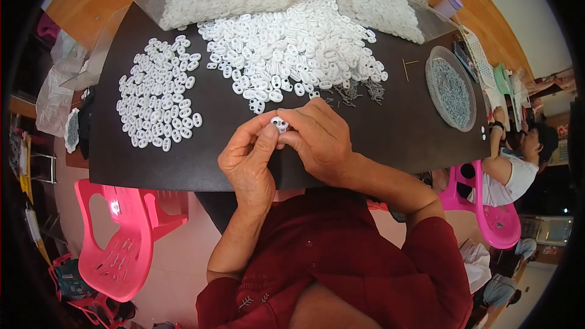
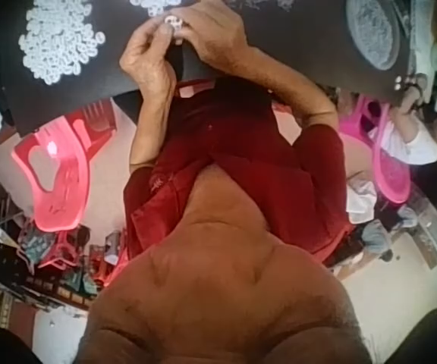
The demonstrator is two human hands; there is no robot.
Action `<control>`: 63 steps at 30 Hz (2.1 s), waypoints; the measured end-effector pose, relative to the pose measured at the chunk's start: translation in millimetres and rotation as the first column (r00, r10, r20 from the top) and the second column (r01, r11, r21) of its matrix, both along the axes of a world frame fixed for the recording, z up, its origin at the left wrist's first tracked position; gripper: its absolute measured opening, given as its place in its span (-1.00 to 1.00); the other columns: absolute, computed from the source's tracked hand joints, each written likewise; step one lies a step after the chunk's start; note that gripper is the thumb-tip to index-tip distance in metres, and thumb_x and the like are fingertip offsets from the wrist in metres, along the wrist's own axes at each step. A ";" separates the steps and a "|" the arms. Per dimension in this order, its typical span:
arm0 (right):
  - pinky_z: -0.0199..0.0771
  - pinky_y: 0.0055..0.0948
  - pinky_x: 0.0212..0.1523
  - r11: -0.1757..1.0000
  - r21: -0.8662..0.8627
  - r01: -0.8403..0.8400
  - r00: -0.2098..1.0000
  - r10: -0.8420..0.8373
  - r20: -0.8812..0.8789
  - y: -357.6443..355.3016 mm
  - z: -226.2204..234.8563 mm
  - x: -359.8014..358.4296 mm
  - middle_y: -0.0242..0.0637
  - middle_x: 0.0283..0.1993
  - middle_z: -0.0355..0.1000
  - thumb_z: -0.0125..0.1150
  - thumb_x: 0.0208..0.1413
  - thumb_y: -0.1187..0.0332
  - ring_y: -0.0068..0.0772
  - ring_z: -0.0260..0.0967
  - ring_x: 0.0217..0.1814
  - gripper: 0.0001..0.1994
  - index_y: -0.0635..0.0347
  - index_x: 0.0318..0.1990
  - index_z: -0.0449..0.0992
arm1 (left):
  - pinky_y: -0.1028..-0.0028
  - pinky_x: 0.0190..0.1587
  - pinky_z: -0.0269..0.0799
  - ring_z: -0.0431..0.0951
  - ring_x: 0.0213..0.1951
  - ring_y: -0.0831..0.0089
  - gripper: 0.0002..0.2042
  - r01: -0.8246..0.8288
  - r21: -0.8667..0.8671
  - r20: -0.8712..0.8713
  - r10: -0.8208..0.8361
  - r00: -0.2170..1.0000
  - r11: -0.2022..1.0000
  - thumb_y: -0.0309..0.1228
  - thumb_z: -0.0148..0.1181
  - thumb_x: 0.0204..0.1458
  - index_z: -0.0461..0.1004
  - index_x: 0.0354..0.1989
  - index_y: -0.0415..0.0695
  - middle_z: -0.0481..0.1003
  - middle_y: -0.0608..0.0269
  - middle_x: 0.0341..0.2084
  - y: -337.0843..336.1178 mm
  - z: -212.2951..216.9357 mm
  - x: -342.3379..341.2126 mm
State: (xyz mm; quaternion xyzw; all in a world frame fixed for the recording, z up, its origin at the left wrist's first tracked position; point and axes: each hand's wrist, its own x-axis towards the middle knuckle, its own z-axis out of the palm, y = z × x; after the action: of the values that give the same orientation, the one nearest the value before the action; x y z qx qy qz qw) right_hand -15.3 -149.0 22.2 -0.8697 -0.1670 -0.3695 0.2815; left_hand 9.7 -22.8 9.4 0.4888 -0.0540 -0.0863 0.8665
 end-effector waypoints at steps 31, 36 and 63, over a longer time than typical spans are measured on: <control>0.22 -0.45 -0.56 0.991 0.122 -0.050 0.992 0.035 0.122 14.8 1.9 -0.6 -0.25 -0.47 0.38 0.29 -0.17 0.49 -0.34 0.22 -0.55 -0.71 0.39 -0.23 0.46 | 0.67 -0.27 0.27 0.30 -0.38 0.69 -0.82 -0.094 -0.082 0.225 0.110 0.968 0.992 -0.45 0.03 0.15 0.45 -0.19 -0.33 0.42 0.33 -0.34 -1.8 -10.8 -11.2; 0.21 -0.45 -0.57 0.991 0.124 -0.042 0.993 0.028 0.115 17.1 -0.3 0.3 -0.22 -0.45 0.39 0.28 -0.19 0.51 -0.33 0.23 -0.54 -0.72 0.40 -0.24 0.46 | 0.68 -0.28 0.24 0.28 -0.39 0.70 -0.81 -0.132 -0.057 0.202 0.141 0.969 0.990 -0.43 0.02 0.16 0.44 -0.19 -0.31 0.40 0.35 -0.37 -0.9 -10.4 -11.8; 0.30 -0.44 -0.38 0.989 0.144 -0.039 0.998 0.033 0.044 16.5 18.9 0.6 -0.24 -0.37 0.43 0.27 -0.21 0.54 -0.34 0.29 -0.40 -0.71 0.32 -0.23 0.50 | 0.61 -0.15 0.31 0.39 -0.24 0.59 -0.82 -0.173 0.098 0.293 0.138 0.946 0.980 -0.54 0.01 0.14 0.43 -0.13 -0.33 0.43 0.22 -0.27 7.3 9.5 -8.9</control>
State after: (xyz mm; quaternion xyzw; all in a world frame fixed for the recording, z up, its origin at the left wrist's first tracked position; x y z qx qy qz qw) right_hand -14.7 -132.6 41.1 -0.8359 -0.1610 -0.3937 0.3471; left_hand 0.8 -15.5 19.0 0.5510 -0.1340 0.0507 0.8221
